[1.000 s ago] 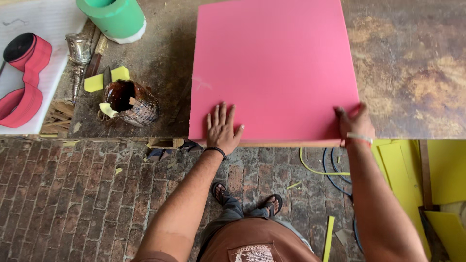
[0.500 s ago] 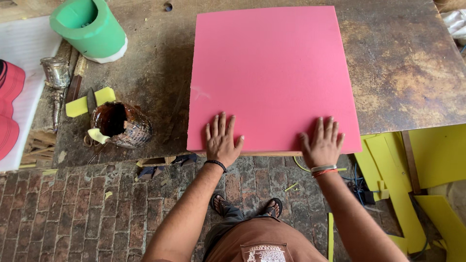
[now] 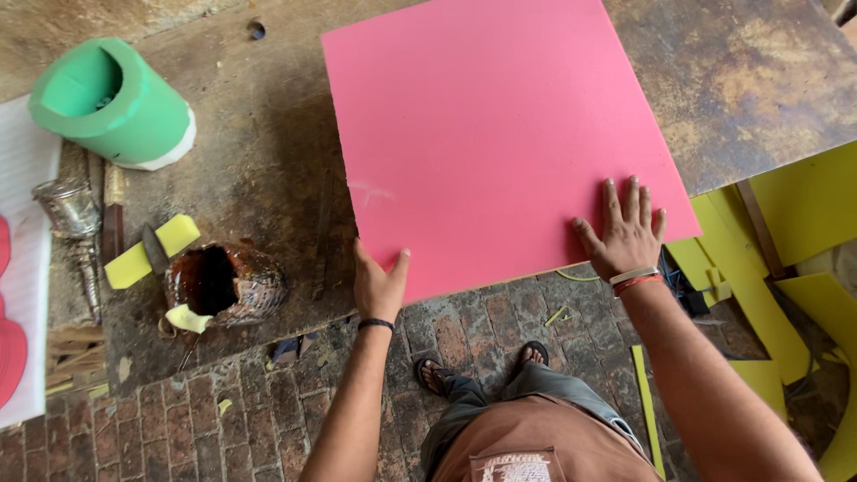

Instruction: The person presses and aligns a sheet of yellow foam on the floor, cuts a piece of foam with a long knife, and fits a foam pad onto a wooden furniture frame. They then apply glue with a stick from a container onto the edges of a pink foam pad and lift a yellow foam sheet.

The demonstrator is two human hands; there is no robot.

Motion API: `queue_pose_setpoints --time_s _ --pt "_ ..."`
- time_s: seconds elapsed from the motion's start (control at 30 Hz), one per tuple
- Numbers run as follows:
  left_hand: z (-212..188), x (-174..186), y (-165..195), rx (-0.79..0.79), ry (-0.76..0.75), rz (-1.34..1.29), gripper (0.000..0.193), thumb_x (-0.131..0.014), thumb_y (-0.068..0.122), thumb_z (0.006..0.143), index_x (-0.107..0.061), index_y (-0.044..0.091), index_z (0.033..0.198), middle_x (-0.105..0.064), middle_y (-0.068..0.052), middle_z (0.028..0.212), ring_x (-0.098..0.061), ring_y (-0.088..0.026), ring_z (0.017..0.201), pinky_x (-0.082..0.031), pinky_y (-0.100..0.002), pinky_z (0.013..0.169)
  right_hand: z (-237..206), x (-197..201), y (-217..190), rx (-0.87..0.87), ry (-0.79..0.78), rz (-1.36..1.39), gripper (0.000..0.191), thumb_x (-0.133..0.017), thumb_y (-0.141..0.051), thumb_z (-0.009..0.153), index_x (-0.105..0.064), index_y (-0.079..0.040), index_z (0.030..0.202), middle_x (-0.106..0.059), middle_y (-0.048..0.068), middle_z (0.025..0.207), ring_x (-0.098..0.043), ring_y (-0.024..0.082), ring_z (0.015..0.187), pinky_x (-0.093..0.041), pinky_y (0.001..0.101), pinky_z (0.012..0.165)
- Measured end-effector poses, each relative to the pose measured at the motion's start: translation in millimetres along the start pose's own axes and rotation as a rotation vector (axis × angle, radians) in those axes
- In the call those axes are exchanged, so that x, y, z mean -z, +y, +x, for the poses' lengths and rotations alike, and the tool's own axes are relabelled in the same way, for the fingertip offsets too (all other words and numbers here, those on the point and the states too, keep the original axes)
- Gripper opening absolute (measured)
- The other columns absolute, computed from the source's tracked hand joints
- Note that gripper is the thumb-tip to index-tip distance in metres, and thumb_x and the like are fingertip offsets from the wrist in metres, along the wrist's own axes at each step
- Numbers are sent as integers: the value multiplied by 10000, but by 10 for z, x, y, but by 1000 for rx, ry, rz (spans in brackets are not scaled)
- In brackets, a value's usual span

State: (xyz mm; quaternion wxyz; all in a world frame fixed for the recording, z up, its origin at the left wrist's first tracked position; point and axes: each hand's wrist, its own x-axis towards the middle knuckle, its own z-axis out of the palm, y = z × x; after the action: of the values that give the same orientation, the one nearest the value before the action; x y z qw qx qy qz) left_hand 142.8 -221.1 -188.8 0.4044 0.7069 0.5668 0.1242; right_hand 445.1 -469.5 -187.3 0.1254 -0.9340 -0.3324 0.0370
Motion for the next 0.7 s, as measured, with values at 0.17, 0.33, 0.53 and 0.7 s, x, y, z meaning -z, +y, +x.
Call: queue_pose_setpoints --time_s 0.17,0.33,0.53,0.7 --pt "-301 -335 132 82 -159 -12 1171 -677 516 831 13 -51 1588 -173 -289 1643 -430 -377 1445 -486 -454 1110 511 147 334 -127 -66 0 967 -313 -835 869 -171 -267 1639 -20 174 1710 -7 357 1581 41 661 1185" --pt "-337 -453 300 -72 63 341 1129 -552 674 897 -28 -55 1581 -46 -312 1664 -140 -420 1531 -195 -565 1208 1094 159 248 -26 -19 -21 1030 -290 -850 887 -165 -174 1655 -64 195 1709 -20 387 1578 27 678 1193" --pt "-191 -908 863 -147 68 775 1063 -335 800 948 -57 17 1611 -36 -311 1658 -14 -483 1538 30 -671 1188 1482 106 -257 334 -107 -51 1071 -241 -854 896 -132 -91 1641 -73 180 1707 -19 376 1567 24 651 1210" --pt "-116 -978 1069 -63 58 769 1057 -348 832 903 -74 115 1629 -42 -283 1668 -22 -476 1530 46 -664 1188 1581 133 -440 436 -181 -117 1069 -210 -864 889 -99 -108 1637 -49 171 1706 -1 377 1567 30 654 1198"
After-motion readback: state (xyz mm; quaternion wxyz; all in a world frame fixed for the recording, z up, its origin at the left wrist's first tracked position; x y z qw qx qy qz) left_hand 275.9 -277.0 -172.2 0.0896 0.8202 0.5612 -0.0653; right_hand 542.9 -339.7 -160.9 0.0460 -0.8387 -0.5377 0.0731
